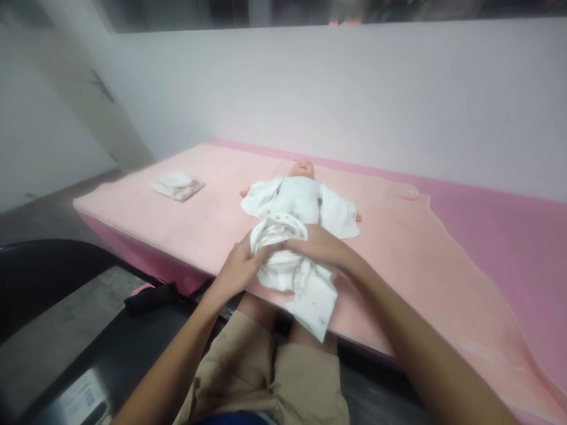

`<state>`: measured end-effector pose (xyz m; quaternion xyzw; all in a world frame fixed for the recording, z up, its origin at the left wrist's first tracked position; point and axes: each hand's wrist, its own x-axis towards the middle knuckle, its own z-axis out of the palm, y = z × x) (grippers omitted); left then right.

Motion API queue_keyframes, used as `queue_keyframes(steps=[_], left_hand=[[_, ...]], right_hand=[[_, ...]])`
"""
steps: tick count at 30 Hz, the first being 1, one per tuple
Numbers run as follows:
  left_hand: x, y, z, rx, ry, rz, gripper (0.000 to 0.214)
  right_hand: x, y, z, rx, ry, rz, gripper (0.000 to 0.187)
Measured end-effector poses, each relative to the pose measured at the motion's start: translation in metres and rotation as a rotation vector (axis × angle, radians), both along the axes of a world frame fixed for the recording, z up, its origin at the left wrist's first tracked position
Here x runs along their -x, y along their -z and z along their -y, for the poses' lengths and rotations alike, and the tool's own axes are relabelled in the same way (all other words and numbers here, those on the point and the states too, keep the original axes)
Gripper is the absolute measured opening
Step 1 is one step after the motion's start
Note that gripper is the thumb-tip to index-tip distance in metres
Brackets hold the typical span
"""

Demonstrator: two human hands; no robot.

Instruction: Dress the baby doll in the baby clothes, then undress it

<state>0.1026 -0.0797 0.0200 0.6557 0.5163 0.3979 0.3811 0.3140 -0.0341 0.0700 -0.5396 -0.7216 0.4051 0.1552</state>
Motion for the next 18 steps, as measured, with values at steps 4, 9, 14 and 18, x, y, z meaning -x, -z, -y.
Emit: queue_keyframes(steps=[4, 9, 14, 18], left_hand=[[0.003, 0.008, 0.008, 0.020, -0.073, -0.151, 0.038], [0.009, 0.010, 0.017, 0.021, -0.108, -0.265, 0.032], [0.017, 0.017, 0.025, 0.064, -0.113, -0.290, 0.034], [0.022, 0.027, 0.029, 0.074, -0.092, -0.357, 0.031]], right_hand=[[0.008, 0.020, 0.010, -0.028, 0.008, -0.082, 0.040], [0.020, 0.031, 0.022, -0.118, 0.039, -0.040, 0.033], [0.030, 0.029, 0.033, -0.195, 0.055, 0.145, 0.038], [0.037, 0.036, 0.040, -0.227, 0.060, 0.246, 0.042]])
